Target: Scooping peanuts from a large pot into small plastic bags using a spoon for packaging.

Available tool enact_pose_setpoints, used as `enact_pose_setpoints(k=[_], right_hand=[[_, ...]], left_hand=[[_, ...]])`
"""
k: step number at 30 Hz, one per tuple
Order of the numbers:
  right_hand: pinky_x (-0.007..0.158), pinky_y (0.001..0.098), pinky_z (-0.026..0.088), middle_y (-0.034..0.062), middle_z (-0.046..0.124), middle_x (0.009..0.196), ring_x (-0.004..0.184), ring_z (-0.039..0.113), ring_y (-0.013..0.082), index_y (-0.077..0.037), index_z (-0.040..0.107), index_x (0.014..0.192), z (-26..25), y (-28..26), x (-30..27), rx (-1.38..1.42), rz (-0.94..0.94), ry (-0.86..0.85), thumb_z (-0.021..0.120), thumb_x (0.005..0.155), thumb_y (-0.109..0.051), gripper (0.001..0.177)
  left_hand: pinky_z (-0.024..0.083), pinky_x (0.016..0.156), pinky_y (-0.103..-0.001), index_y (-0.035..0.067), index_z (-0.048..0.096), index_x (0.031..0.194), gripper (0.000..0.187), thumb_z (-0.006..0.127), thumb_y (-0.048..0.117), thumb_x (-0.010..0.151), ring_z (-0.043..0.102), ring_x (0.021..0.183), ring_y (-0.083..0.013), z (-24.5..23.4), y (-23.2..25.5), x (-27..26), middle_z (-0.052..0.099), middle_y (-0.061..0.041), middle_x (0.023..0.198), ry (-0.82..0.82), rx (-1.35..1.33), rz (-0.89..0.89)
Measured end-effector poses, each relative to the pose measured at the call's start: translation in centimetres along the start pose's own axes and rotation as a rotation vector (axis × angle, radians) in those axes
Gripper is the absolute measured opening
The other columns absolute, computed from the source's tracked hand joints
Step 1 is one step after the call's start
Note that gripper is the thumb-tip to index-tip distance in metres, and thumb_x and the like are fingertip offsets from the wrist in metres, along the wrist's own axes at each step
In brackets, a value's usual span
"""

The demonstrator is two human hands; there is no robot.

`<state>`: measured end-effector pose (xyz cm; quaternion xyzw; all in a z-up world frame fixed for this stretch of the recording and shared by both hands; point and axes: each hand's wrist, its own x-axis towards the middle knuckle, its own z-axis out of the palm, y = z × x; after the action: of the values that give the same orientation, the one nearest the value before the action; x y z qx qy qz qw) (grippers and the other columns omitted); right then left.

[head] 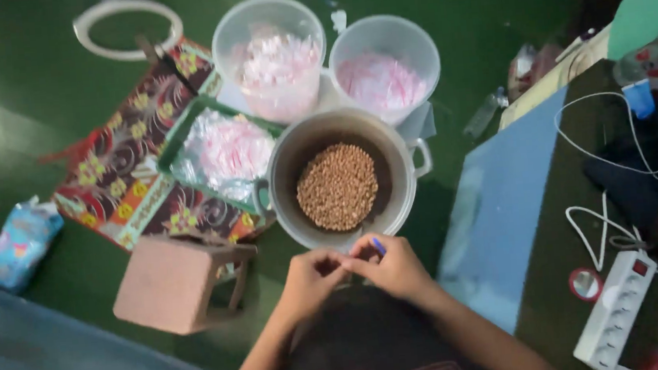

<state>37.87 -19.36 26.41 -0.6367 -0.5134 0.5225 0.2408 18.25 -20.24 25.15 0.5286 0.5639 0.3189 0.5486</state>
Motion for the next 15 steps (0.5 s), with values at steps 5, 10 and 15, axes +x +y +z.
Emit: enact_pose_setpoints(k=[5,10,15], right_hand=[[0.058,0.0235,0.053,0.0017,0.078,0.069,0.060,0.063,0.0077,-0.013,0.082,0.080,0.9,-0.3,0.4,0.068,0.002,-0.039,0.089,0.075,-0.016,0.009],[0.058,0.0221,0.053,0.0000,0.077,0.066,0.057,0.065,0.0080,-0.016,0.083,0.081,1.4,-0.7,0.6,-0.056,-0.055,0.029,0.087,0.076,-0.019,0.006],[0.059,0.0410,0.056,0.0063,0.067,0.062,0.065,0.071,0.0330,-0.018,0.064,0.070,0.8,-1.1,0.5,-0.661,-0.336,0.064,0.074,0.079,-0.030,0.018]], left_hand=[[0.058,0.061,-0.030,0.000,0.080,0.085,0.013,0.089,0.005,0.077,0.070,0.058,-0.0176,-1.2,-1.0,-0.3,0.074,-0.014,0.064,-0.054,-0.270,-0.151],[0.060,0.059,-0.031,-0.003,0.075,0.089,0.009,0.081,0.003,0.085,0.071,0.059,-0.0211,-1.5,-1.0,-0.4,0.072,-0.017,0.065,-0.014,-0.386,-0.191],[0.053,0.055,-0.033,0.022,0.069,0.105,0.012,0.061,0.019,0.096,0.065,0.071,-0.0229,-1.7,0.0,-0.4,0.063,-0.002,0.084,0.097,0.764,0.735]])
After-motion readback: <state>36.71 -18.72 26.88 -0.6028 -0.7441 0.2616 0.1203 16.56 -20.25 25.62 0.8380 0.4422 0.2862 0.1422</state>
